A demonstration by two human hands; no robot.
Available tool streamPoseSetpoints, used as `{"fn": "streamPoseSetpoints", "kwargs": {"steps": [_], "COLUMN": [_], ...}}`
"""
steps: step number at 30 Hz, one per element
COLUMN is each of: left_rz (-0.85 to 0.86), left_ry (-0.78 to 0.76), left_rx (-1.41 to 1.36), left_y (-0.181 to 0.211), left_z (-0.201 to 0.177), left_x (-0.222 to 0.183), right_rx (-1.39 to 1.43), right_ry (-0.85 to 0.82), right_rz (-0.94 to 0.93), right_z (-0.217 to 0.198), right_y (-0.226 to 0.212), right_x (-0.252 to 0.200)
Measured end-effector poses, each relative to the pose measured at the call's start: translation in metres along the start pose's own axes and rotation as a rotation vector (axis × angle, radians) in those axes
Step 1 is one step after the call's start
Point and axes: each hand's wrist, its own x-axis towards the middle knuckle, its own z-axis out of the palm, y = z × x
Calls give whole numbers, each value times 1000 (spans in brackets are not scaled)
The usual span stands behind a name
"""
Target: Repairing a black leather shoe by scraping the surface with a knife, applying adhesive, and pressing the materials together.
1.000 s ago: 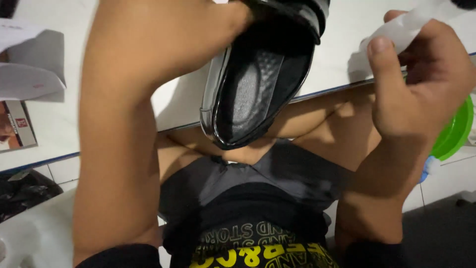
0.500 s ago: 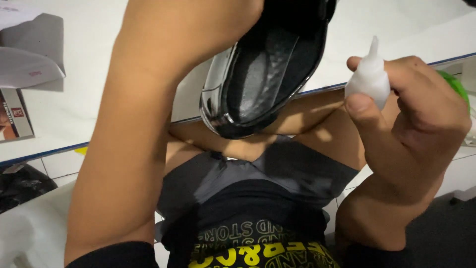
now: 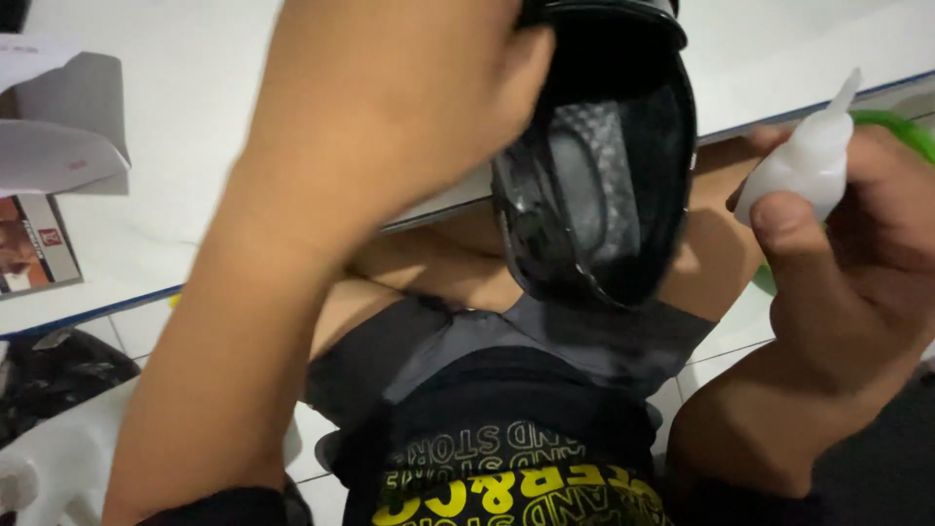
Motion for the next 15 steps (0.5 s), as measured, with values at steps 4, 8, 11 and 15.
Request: {"fn": "streamPoseSetpoints", "kwargs": {"steps": [4,8,11,15], "left_rz": [75,92,117,146], "left_ry": [-114,-235,-218,-174], "left_rx": [80,158,156,148], "left_y": [-6,-1,2,5], "left_z": [-20,-34,-32,-31], "left_x": [-1,3,4,2], "right_rx": [29,170,205,151], "right_ry": [35,57,31,-12], "right_rz": [17,58,26,-9], "right_z": [3,4,1,-7], "right_y": [-5,-3,-9,-14], "right_x": [0,-3,-1,0]}}
